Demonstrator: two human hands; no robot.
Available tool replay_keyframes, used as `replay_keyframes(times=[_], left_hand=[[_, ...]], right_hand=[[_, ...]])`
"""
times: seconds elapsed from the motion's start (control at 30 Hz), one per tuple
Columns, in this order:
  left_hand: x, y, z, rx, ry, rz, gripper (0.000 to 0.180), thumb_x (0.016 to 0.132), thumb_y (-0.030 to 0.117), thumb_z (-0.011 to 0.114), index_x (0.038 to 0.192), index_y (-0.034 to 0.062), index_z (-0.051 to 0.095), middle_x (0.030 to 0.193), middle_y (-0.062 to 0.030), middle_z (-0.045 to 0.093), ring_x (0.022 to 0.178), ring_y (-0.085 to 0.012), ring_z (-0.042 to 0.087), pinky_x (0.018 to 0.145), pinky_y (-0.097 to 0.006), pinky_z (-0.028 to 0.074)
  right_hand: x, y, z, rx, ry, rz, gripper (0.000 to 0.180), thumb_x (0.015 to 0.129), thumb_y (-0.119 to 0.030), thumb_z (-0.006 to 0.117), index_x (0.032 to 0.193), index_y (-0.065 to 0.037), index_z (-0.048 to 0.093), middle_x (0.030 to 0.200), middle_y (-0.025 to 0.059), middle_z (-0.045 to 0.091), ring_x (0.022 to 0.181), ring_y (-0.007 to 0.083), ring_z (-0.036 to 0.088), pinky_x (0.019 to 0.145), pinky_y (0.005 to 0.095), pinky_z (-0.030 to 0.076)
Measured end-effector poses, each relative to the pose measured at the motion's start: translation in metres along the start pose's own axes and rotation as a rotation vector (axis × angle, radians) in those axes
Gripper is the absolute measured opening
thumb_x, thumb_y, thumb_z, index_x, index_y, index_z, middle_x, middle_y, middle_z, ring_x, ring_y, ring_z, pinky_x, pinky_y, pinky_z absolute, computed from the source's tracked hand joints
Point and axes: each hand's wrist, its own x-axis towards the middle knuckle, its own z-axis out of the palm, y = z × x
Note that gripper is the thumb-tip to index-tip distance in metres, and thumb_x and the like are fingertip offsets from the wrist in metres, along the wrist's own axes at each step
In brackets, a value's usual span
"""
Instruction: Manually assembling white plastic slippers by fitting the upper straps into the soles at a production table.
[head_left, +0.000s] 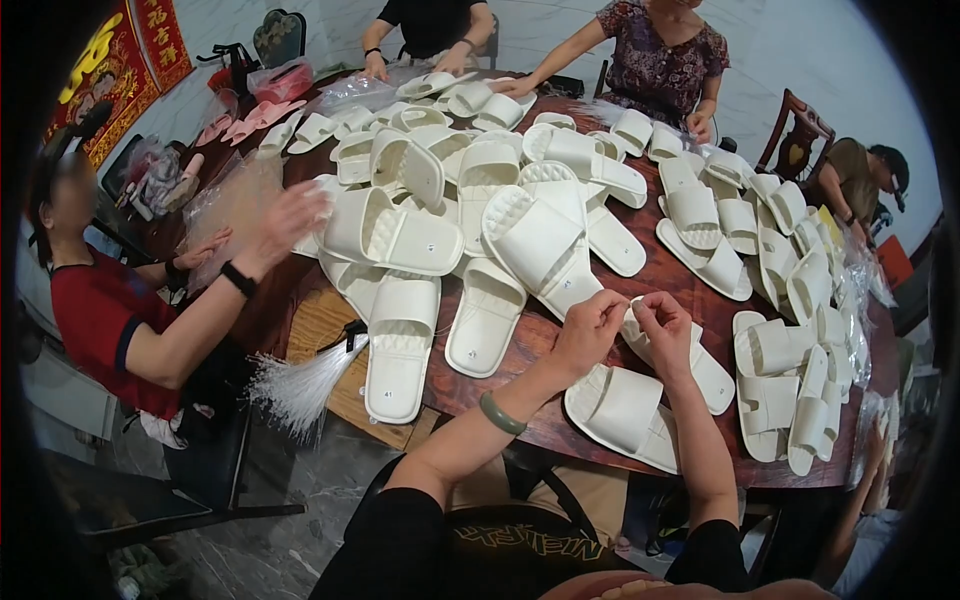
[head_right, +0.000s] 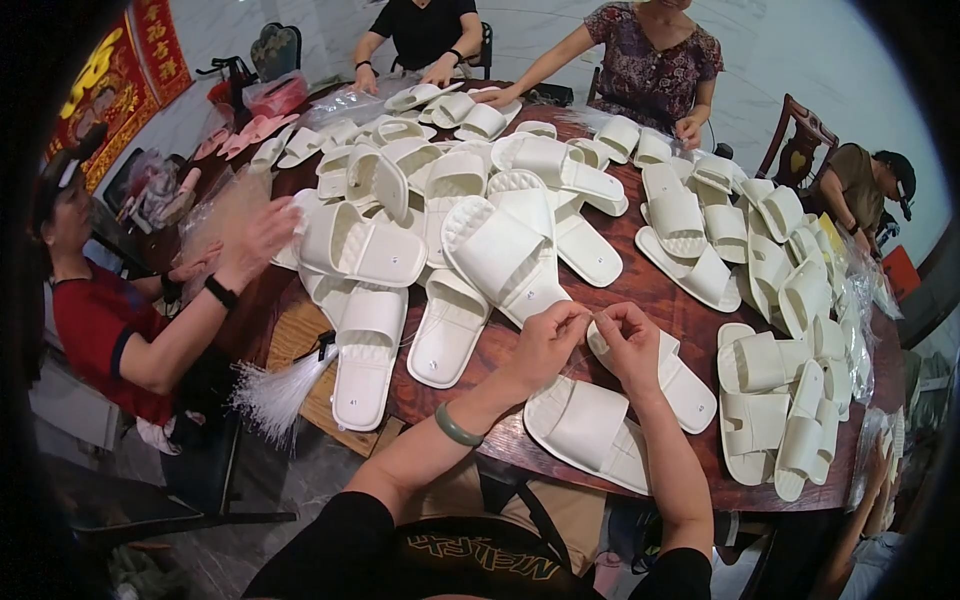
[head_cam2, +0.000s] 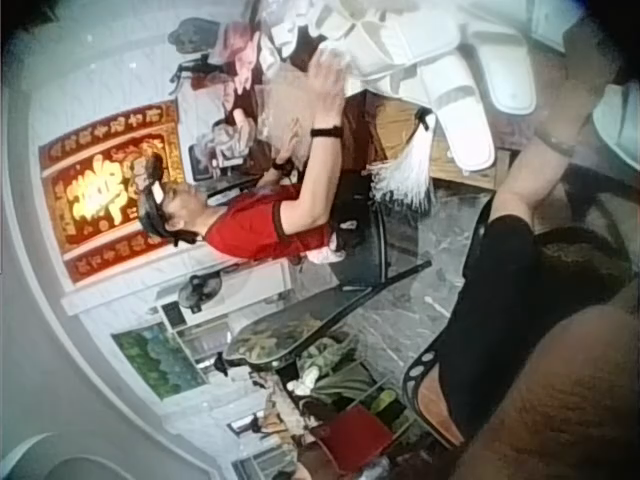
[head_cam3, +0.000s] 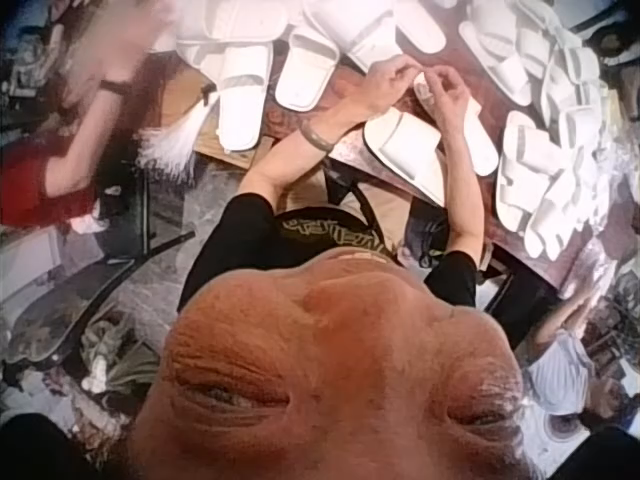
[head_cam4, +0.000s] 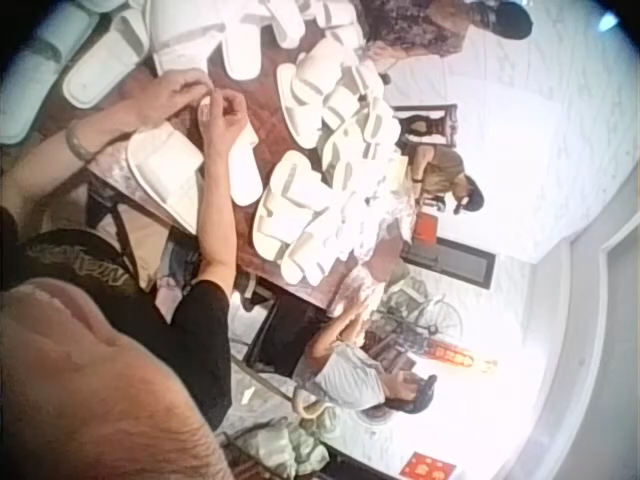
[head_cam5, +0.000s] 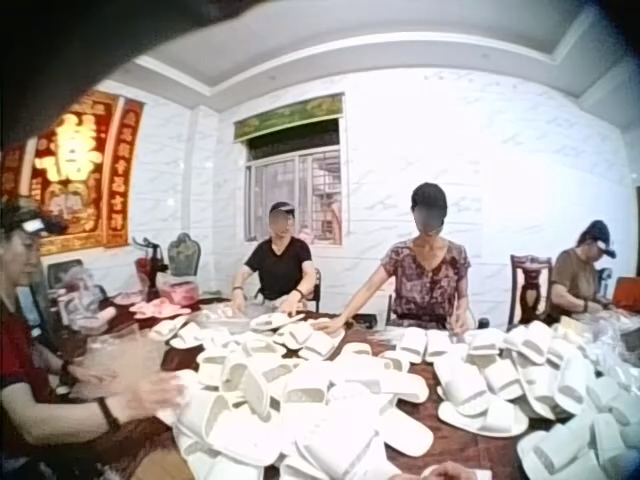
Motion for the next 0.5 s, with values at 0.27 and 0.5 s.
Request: replay_keyframes(times=[0.27, 0.5], left_hand=[[-0.001, -0.003, 0.002, -0.068, 0.050, -0.035, 0.013, 0.089, 0.011, 0.055, 0.093, -0.0006, 0.058, 0.070, -0.0106, 0.058, 0.062, -0.0123, 0.054, 0.057, -0.027, 0.045], [0.017, -0.002, -0.014, -0.128, 0.172, 0.034, 0.014, 0.091, 0.013, 0.053, 0.096, 0.0005, 0.058, 0.071, 0.0026, 0.051, 0.063, -0.0023, 0.043, 0.055, -0.018, 0.036]], right_hand=[[0.001, 0.012, -0.003, -0.129, 0.036, -0.062, 0.008, 0.085, -0.008, 0.062, 0.089, -0.001, 0.061, 0.079, -0.0011, 0.059, 0.074, 0.0043, 0.052, 0.066, 0.0191, 0.041], [-0.015, -0.047, -0.050, -0.370, 0.095, -0.152, 0.014, 0.086, -0.004, 0.058, 0.099, 0.001, 0.061, 0.096, 0.0077, 0.062, 0.085, 0.0126, 0.059, 0.073, 0.0254, 0.047]])
